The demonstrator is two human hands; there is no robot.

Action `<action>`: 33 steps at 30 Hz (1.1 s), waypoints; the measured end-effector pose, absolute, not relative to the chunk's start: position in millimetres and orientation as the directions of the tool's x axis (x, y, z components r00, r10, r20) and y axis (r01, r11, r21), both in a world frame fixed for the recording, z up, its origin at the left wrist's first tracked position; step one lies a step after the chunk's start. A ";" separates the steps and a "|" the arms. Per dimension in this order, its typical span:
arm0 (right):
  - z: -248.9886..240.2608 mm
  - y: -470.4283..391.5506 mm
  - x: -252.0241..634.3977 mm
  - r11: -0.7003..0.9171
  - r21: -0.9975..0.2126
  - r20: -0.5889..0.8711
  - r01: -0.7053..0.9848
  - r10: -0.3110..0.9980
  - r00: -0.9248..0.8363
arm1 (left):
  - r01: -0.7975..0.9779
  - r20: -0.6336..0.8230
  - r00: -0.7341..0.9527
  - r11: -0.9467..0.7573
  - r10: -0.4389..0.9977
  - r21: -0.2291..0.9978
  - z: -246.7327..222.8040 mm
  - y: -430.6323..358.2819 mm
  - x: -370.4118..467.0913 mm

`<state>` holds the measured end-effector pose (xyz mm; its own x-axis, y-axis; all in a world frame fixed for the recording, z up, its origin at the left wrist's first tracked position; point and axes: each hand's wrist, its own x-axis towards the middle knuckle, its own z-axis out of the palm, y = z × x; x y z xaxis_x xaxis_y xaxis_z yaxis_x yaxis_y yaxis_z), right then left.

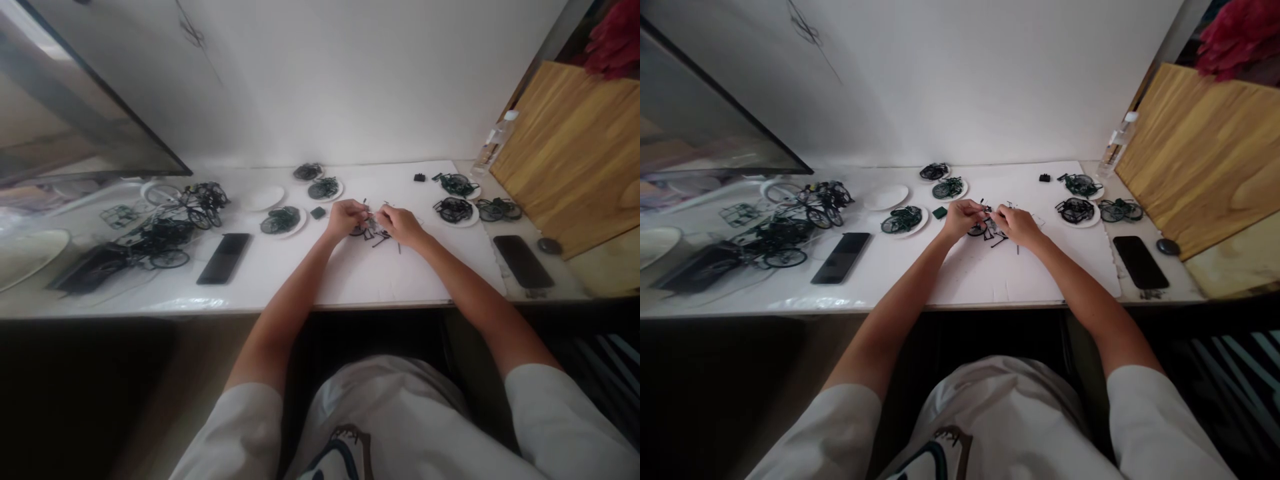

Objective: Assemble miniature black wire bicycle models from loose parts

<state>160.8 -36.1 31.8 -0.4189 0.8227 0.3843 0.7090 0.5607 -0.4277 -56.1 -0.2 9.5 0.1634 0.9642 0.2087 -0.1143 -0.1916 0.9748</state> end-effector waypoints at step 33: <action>43.8 -46.9 157.1 0.572 -0.391 0.354 0.721 0.817 -0.456 | -0.170 0.268 0.182 -0.238 0.946 0.956 -3.8 8.0 -59.6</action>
